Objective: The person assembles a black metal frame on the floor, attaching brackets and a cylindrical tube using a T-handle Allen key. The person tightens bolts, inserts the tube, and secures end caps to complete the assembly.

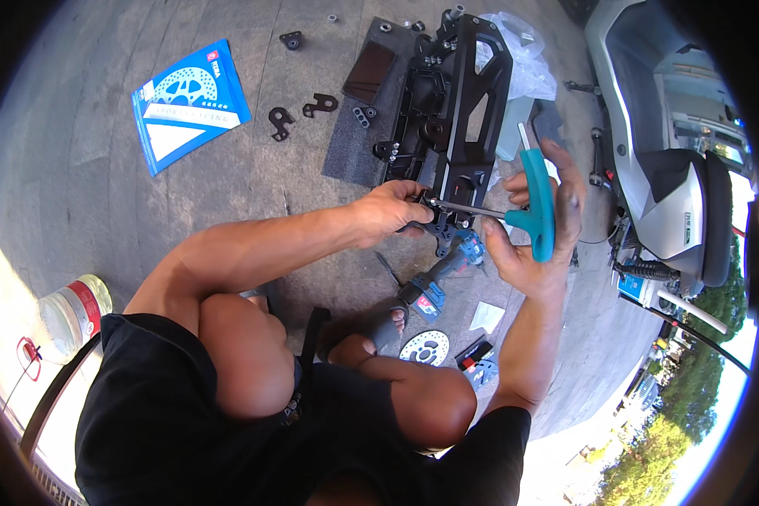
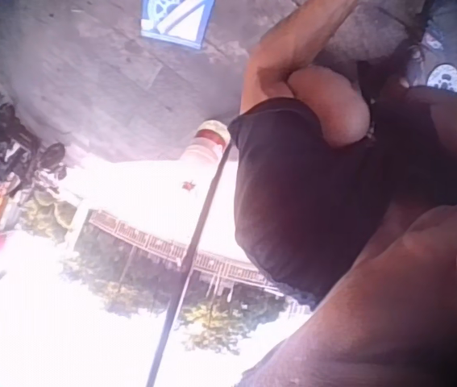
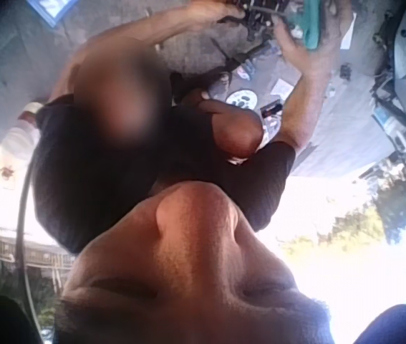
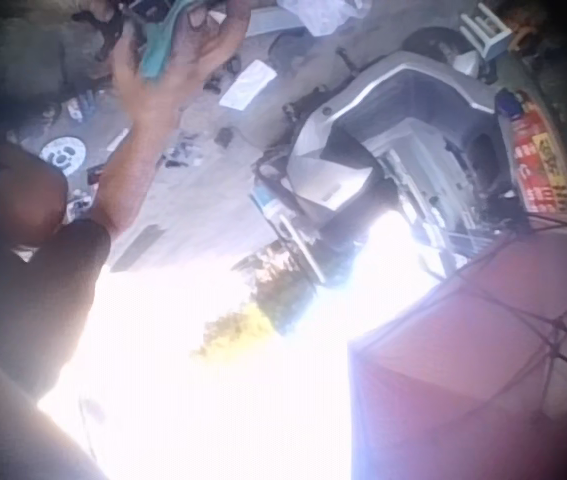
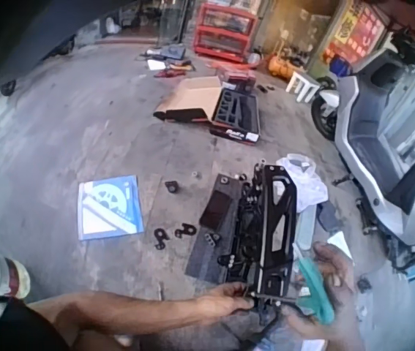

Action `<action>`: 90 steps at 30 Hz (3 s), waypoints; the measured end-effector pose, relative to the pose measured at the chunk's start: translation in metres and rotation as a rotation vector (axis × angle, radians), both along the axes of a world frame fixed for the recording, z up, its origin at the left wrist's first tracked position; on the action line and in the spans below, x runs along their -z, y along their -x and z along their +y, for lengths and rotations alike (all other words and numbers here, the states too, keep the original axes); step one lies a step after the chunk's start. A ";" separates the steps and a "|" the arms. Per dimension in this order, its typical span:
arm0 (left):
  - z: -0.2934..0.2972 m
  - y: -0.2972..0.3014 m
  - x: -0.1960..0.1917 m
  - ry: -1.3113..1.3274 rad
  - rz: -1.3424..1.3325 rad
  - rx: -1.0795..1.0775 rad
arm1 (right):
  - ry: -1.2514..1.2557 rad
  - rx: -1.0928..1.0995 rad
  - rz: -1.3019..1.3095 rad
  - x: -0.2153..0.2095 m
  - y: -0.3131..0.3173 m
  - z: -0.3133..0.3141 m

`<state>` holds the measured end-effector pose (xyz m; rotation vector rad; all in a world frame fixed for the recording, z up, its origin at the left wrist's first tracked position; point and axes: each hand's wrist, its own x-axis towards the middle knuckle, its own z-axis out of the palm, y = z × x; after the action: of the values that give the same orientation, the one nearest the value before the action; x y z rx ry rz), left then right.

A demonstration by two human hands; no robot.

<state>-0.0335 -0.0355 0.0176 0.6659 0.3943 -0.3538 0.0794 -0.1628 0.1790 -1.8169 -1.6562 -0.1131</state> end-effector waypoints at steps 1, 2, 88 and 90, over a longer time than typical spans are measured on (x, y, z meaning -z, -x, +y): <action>0.000 -0.002 -0.001 -0.023 0.007 0.013 | 0.078 -0.006 -0.023 -0.012 0.000 0.000; 0.001 -0.003 -0.001 -0.045 0.015 0.022 | 0.163 -0.018 -0.191 -0.028 -0.004 0.002; -0.024 -0.009 -0.001 -0.026 0.118 -0.155 | 1.043 0.443 -0.079 -0.095 0.008 -0.003; -0.025 -0.010 -0.002 -0.026 0.118 -0.169 | 1.035 0.474 -0.052 -0.094 0.009 -0.003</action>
<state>-0.0239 -0.0601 0.0192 0.6341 0.5647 -0.2278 0.0701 -0.1656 0.2728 -2.9611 -1.3546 0.6063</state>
